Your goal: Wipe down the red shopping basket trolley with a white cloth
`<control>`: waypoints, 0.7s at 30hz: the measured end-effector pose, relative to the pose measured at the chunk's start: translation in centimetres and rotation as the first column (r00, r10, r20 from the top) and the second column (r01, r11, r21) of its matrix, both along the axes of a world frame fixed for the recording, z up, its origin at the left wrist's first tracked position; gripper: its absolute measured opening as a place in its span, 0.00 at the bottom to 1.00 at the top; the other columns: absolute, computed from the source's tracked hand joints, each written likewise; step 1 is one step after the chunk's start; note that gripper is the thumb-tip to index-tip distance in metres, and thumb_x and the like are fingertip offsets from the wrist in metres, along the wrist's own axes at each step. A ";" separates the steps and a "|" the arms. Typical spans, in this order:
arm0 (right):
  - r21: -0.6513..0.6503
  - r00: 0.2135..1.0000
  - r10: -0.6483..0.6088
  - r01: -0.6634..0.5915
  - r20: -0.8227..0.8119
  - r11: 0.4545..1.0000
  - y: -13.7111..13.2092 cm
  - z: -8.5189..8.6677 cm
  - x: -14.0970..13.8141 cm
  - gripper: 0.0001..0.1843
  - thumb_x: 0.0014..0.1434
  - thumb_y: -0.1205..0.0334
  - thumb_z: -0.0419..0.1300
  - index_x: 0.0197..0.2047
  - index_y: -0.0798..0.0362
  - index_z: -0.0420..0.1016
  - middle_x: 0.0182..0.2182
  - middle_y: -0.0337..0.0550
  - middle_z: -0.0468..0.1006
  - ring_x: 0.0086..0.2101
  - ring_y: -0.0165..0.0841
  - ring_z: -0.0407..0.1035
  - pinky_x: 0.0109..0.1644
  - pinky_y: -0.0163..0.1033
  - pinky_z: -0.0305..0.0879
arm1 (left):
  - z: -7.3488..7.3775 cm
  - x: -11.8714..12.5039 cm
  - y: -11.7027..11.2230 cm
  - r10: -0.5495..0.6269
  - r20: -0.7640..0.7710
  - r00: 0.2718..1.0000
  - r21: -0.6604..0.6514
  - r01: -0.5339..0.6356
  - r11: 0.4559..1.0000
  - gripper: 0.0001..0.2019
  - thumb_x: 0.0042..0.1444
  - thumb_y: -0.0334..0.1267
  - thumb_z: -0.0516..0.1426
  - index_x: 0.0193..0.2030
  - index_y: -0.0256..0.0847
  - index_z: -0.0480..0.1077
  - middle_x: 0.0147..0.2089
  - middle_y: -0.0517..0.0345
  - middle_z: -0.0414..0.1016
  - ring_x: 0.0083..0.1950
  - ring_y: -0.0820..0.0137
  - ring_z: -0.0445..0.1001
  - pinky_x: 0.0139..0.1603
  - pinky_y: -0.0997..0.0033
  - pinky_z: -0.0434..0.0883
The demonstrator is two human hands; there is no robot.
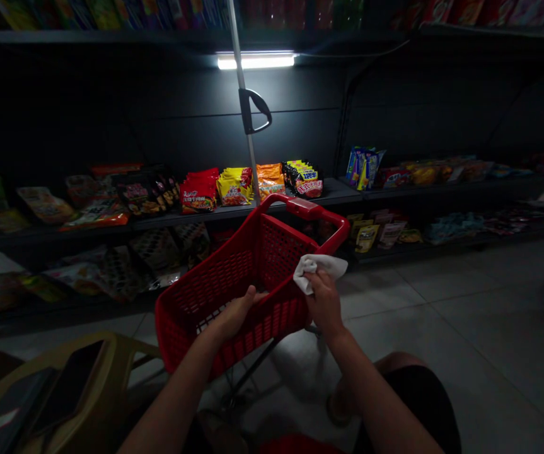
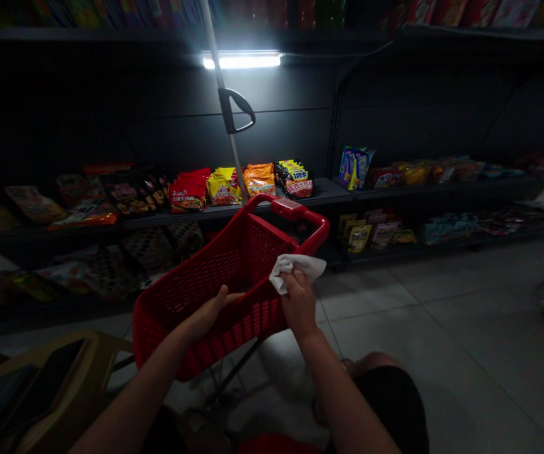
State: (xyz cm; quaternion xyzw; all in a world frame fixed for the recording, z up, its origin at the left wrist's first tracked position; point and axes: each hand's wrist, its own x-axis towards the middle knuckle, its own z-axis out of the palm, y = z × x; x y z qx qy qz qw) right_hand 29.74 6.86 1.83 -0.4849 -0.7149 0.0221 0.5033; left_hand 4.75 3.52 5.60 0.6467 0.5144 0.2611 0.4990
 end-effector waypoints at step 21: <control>-0.088 0.958 0.196 -0.182 0.209 0.979 -4.1 -1.0 -6.6 0.14 0.64 0.70 0.57 0.51 0.49 0.75 0.52 0.47 0.75 0.47 0.42 0.66 0.54 0.46 0.64 | -1.4 -6.9 -2.8 0.155 0.218 0.963 -0.312 -0.082 0.947 0.40 0.62 0.69 0.41 0.54 0.37 0.78 0.50 0.51 0.83 0.56 0.56 0.76 0.65 0.58 0.63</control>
